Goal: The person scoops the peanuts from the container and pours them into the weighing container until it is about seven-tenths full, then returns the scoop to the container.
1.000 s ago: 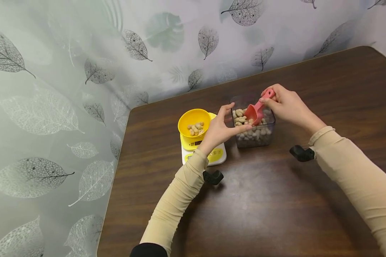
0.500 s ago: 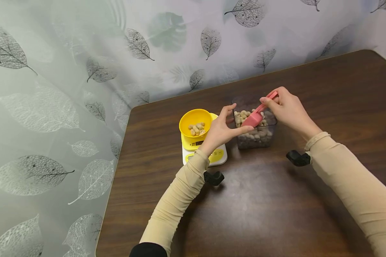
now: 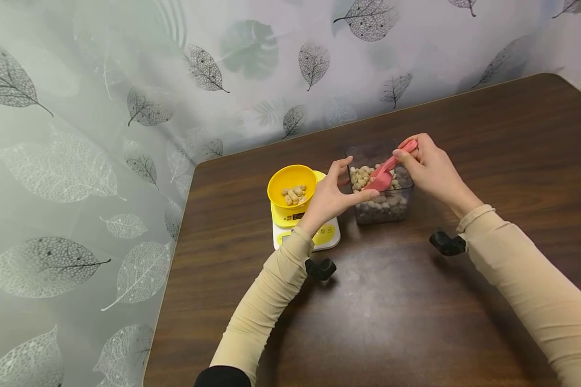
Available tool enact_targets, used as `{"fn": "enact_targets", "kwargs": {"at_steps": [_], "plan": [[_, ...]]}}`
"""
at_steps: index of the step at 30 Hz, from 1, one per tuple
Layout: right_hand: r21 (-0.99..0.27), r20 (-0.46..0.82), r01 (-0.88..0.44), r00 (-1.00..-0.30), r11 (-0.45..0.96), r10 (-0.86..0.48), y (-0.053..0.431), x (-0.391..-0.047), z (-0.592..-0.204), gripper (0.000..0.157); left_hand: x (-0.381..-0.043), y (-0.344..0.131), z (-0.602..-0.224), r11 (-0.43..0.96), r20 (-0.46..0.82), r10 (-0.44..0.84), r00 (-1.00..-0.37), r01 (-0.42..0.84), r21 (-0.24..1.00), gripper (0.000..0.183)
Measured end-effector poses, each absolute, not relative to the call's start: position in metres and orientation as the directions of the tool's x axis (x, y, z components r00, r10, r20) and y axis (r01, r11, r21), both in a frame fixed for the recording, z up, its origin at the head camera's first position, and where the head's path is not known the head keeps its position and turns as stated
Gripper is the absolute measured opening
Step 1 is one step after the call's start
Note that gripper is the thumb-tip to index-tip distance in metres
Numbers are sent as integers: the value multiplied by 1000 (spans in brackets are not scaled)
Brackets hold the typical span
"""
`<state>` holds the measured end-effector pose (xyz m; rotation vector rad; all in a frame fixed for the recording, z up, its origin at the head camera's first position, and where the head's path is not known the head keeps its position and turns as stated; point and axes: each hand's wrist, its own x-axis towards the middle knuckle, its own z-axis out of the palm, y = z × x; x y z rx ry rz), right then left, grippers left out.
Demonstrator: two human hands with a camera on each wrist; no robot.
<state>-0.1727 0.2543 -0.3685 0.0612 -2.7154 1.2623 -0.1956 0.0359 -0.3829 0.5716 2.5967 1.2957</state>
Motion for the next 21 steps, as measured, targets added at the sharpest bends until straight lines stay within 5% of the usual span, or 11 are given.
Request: {"fn": "enact_targets", "kwargs": {"at_steps": [21], "plan": [[-728,144,-131,-989,673,-36,249,-162,-358,45,-193,39,-386,519,16,404,-914,244,819,85]]}}
